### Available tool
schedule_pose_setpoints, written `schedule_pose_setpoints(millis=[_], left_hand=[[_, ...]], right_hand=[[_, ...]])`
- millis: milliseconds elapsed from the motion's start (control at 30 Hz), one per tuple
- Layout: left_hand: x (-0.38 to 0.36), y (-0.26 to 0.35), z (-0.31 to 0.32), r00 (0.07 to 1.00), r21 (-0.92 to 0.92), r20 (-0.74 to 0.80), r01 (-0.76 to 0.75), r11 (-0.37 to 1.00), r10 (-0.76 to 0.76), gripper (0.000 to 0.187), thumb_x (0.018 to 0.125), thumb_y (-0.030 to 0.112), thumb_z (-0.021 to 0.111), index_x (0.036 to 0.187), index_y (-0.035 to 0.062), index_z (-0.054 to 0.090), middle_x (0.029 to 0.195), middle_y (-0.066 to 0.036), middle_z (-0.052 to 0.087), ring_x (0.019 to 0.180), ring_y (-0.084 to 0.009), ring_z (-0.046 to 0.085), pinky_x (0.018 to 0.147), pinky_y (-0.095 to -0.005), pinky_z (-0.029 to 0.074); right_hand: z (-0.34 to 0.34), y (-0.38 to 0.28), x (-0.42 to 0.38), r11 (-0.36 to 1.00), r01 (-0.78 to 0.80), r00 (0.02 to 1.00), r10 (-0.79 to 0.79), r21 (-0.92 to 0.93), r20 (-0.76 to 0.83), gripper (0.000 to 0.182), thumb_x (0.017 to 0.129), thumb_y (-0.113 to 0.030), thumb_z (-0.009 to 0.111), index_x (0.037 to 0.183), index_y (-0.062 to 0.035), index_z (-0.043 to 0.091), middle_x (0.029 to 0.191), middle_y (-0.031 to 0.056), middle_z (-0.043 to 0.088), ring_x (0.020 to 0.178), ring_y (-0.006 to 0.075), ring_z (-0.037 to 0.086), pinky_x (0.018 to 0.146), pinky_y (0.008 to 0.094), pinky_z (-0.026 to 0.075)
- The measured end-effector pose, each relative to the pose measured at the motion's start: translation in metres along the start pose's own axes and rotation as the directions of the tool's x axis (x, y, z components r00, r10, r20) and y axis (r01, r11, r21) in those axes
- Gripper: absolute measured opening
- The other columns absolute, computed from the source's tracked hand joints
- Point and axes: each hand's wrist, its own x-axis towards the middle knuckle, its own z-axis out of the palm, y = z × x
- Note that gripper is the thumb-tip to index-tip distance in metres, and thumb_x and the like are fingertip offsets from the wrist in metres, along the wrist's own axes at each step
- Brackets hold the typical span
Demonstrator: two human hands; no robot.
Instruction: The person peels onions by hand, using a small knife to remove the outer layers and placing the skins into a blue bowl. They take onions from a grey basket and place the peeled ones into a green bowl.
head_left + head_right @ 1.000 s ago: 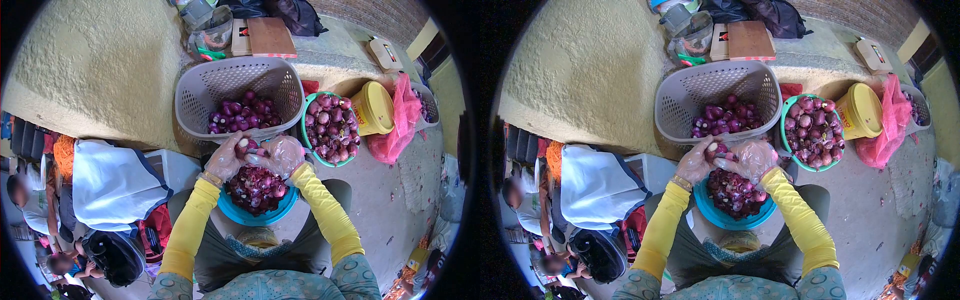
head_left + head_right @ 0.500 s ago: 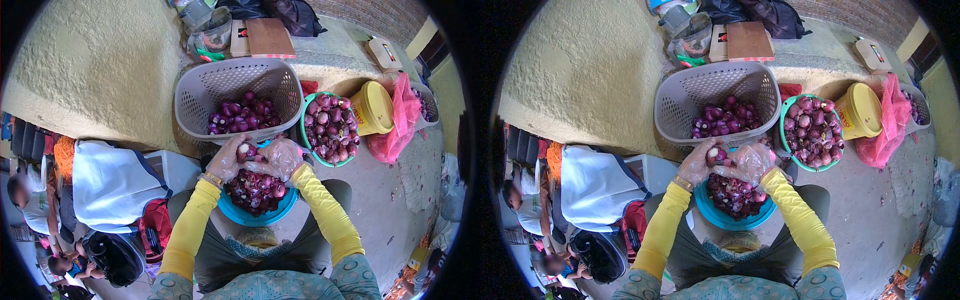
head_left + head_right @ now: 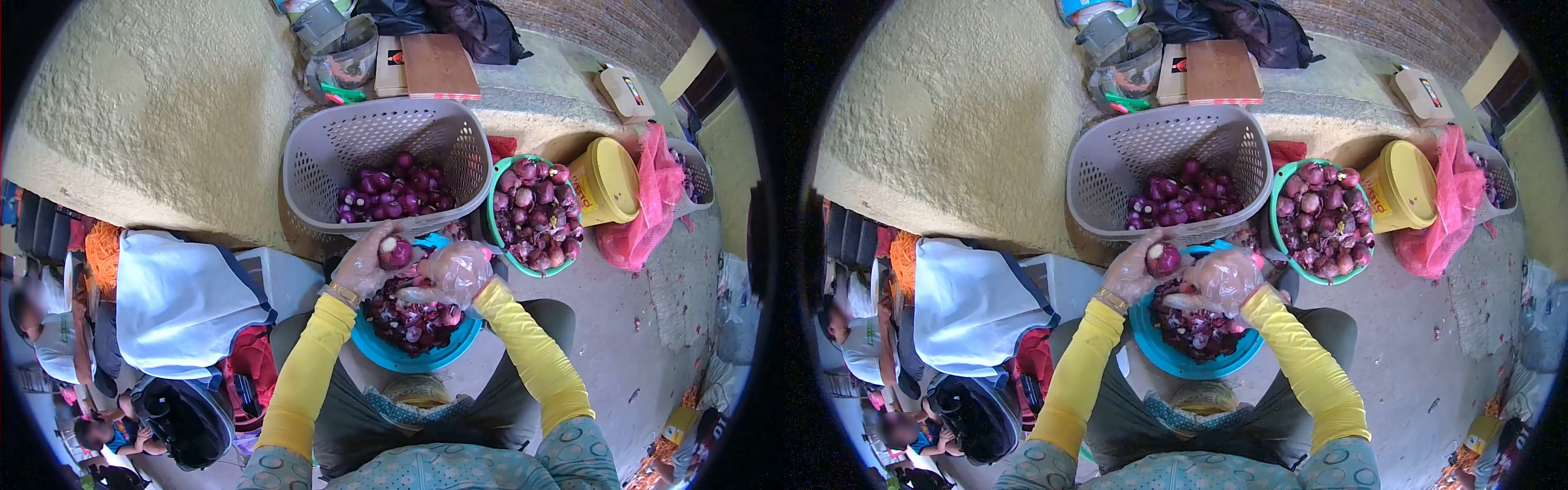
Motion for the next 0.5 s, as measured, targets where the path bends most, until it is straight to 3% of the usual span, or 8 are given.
schedule_pose_setpoints(millis=[33, 167, 233, 333, 367, 433, 500], left_hand=[[0.000, 0.004, -0.001, 1.000, -0.023, 0.003, 0.009, 1.000, -0.009, 0.035, 0.104, 0.033, 0.061, 0.124, 0.0040, 0.062, 0.121, -0.016, 0.062, 0.116, -0.0375, 0.064, 0.096, -0.0530, 0.059], [-0.004, 0.005, 0.006, 0.999, -0.130, 0.041, -0.002, 0.992, 0.007, 0.037, 0.105, 0.032, 0.060, 0.126, 0.0020, 0.060, 0.127, -0.017, 0.061, 0.119, -0.0360, 0.062, 0.100, -0.0540, 0.057], [-0.003, 0.004, 0.010, 1.000, -0.248, 0.020, -0.017, 0.969, 0.023, 0.040, 0.106, 0.029, 0.058, 0.132, -0.0007, 0.054, 0.138, -0.023, 0.055, 0.125, -0.0409, 0.057, 0.104, -0.0577, 0.054], [-0.007, 0.011, 0.011, 0.995, -0.267, 0.098, 0.049, 0.962, -0.023, 0.043, 0.106, 0.027, 0.057, 0.137, -0.0028, 0.047, 0.145, -0.029, 0.047, 0.129, -0.0472, 0.053, 0.107, -0.0624, 0.050], [-0.008, 0.012, 0.013, 0.995, -0.269, 0.099, 0.047, 0.962, -0.021, 0.043, 0.106, 0.027, 0.057, 0.137, -0.0028, 0.047, 0.145, -0.029, 0.047, 0.129, -0.0472, 0.053, 0.107, -0.0624, 0.050], [-0.010, 0.012, 0.017, 0.995, -0.278, 0.099, 0.025, 0.960, 0.002, 0.042, 0.105, 0.031, 0.060, 0.132, 0.0003, 0.052, 0.129, -0.026, 0.059, 0.121, -0.0492, 0.059, 0.103, -0.0620, 0.053], [-0.014, 0.014, 0.019, 0.995, -0.248, 0.101, 0.012, 0.969, 0.014, 0.042, 0.104, 0.031, 0.060, 0.132, 0.0004, 0.053, 0.129, -0.025, 0.059, 0.119, -0.0482, 0.060, 0.103, -0.0606, 0.054]], right_hand=[[0.000, 0.002, -0.001, 0.999, -0.023, 0.997, 0.020, 0.044, 0.071, 0.056, 0.086, -0.070, 0.064, 0.082, -0.0157, 0.076, 0.075, 0.0125, 0.072, 0.072, 0.0326, 0.071, 0.068, 0.0471, 0.055], [-0.002, 0.007, -0.007, 0.989, -0.115, 0.989, 0.105, 0.098, 0.103, 0.055, 0.087, -0.068, 0.064, 0.084, -0.0145, 0.076, 0.075, 0.0133, 0.071, 0.074, 0.0342, 0.071, 0.071, 0.0477, 0.055], [0.012, 0.014, -0.007, 0.983, -0.083, 0.995, 0.090, 0.162, -0.041, 0.061, 0.085, -0.071, 0.064, 0.082, -0.0112, 0.076, 0.070, 0.0144, 0.068, 0.067, 0.0346, 0.068, 0.063, 0.0463, 0.053], [0.025, 0.017, -0.007, 0.979, -0.126, 0.986, 0.141, 0.163, -0.084, 0.061, 0.086, -0.069, 0.065, 0.085, -0.0094, 0.076, 0.073, 0.0161, 0.069, 0.070, 0.0353, 0.068, 0.065, 0.0467, 0.053], [0.025, 0.018, -0.007, 0.979, -0.125, 0.987, 0.139, 0.161, -0.083, 0.061, 0.086, -0.069, 0.065, 0.085, -0.0094, 0.076, 0.073, 0.0161, 0.069, 0.070, 0.0353, 0.068, 0.065, 0.0467, 0.053], [0.018, 0.014, -0.006, 0.968, -0.138, 0.990, 0.140, 0.209, 0.002, 0.059, 0.087, -0.067, 0.065, 0.086, -0.0089, 0.076, 0.075, 0.0178, 0.069, 0.075, 0.0376, 0.069, 0.071, 0.0504, 0.054], [0.004, 0.007, -0.003, 0.975, -0.152, 0.987, 0.142, 0.161, 0.072, 0.060, 0.084, -0.069, 0.066, 0.086, -0.0095, 0.076, 0.075, 0.0175, 0.070, 0.075, 0.0375, 0.069, 0.070, 0.0500, 0.054]])
